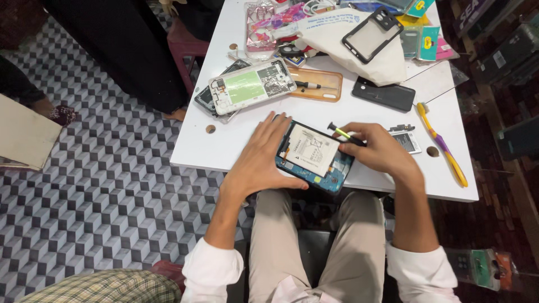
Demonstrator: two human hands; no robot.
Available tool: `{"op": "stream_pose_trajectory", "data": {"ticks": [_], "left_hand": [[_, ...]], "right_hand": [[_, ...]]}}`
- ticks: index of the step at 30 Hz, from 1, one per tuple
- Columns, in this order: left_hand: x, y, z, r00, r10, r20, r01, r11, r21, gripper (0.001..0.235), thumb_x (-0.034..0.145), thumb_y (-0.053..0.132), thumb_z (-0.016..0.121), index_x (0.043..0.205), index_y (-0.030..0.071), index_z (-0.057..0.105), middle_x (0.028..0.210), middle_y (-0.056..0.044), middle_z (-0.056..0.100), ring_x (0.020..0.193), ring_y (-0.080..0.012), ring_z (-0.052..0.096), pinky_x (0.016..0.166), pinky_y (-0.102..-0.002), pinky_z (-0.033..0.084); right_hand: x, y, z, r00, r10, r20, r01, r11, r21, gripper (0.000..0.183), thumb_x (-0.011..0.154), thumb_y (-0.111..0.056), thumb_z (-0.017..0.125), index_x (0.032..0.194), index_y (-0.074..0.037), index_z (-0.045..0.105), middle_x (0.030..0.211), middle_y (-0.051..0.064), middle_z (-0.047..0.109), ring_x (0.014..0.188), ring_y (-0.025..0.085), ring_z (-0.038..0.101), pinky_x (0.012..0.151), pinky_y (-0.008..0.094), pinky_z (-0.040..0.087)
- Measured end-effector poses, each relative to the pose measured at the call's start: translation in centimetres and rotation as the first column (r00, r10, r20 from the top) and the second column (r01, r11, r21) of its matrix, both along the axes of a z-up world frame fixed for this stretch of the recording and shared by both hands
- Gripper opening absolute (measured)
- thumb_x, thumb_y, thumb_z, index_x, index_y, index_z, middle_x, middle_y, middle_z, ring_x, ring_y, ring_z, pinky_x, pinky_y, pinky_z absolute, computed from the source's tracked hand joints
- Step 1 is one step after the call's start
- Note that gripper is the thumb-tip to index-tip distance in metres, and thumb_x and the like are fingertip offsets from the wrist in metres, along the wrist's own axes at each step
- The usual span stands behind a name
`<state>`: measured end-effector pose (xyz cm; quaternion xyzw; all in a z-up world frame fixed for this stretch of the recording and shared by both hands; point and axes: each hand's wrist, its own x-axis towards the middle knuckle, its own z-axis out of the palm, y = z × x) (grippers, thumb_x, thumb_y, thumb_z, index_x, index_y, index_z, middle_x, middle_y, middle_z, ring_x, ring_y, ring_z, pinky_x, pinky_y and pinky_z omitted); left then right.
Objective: The person uses a screwdriver to remove screws from the back of a disassembled smartphone, then sets the phone aside and picks up another device. They continue to unscrew and manipulate internal components of the second phone, handling batteries and circuit boards while working at a cluttered repair table.
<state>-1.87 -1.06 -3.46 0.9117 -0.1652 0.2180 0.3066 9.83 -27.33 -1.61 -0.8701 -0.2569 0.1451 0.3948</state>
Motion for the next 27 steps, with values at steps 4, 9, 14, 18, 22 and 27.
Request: {"op": "stream_pose_trajectory", "data": {"ticks": [4,9,14,18,22,27], "left_hand": [[1.9,-1.0,-0.7,0.996,0.063,-0.062,-0.058,0.996,0.075,0.126,0.052,0.063,0.093,0.146,-0.007,0.045,0.149,-0.027,0.047,0.144,-0.0468,0.036,0.118,-0.053,0.031],[1.7,-1.7,-0.9,0.988,0.153,-0.035,-0.151,0.987,0.053,0.121,0.048,0.059,0.094,0.139,-0.007,0.05,0.144,-0.025,0.051,0.14,-0.0449,0.041,0.116,-0.052,0.035],[1.1,-2.2,-0.3,0.965,0.246,-0.086,-0.244,0.969,0.033,0.12,0.044,0.056,0.096,0.137,-0.005,0.051,0.138,-0.02,0.053,0.135,-0.041,0.043,0.111,-0.052,0.037],[1.0,-2.4,0.4,0.963,0.254,-0.094,-0.254,0.967,0.019,0.119,0.042,0.054,0.097,0.135,-0.005,0.051,0.136,-0.019,0.052,0.134,-0.0393,0.043,0.11,-0.051,0.039],[1.1,-2.4,0.2,0.96,0.257,-0.109,-0.261,0.965,-0.021,0.119,0.042,0.053,0.098,0.135,-0.004,0.05,0.14,-0.021,0.052,0.138,-0.0389,0.043,0.109,-0.048,0.042],[1.0,-2.4,-0.4,0.961,0.25,-0.121,-0.259,0.964,-0.06,0.12,0.044,0.053,0.098,0.137,-0.004,0.048,0.143,-0.023,0.051,0.139,-0.0401,0.044,0.109,-0.047,0.043]], "right_hand": [[-0.8,1.4,-0.7,0.914,-0.279,0.295,0.247,0.958,0.143,0.019,0.079,-0.01,0.081,0.094,-0.001,0.074,0.081,0.009,0.074,0.076,0.009,0.067,0.068,0.028,0.05],[-1.4,1.8,-2.1,0.876,-0.461,0.141,0.426,0.878,0.221,0.021,0.081,-0.011,0.085,0.086,-0.002,0.068,0.072,0.005,0.066,0.066,0.014,0.055,0.059,0.032,0.043],[-1.6,0.6,-3.9,0.928,-0.367,-0.06,0.308,0.667,0.679,0.032,0.095,0.0,0.06,0.111,-0.004,0.033,0.106,0.012,0.059,0.084,0.014,0.061,0.071,0.03,0.053],[-1.6,0.4,-4.4,0.97,-0.24,-0.034,0.185,0.641,0.745,0.035,0.093,0.012,0.041,0.118,-0.006,0.025,0.128,0.018,0.049,0.112,0.02,0.067,0.096,0.035,0.061],[-2.0,1.0,-4.5,0.929,-0.298,0.221,0.093,0.762,0.64,0.026,0.106,0.012,0.04,0.114,-0.006,0.024,0.131,0.017,0.047,0.12,0.029,0.07,0.107,0.037,0.058],[-3.0,1.0,-3.5,0.887,-0.452,0.091,0.26,0.654,0.71,0.028,0.104,0.013,0.054,0.117,-0.003,0.035,0.11,0.013,0.05,0.113,0.029,0.07,0.096,0.034,0.059]]}}
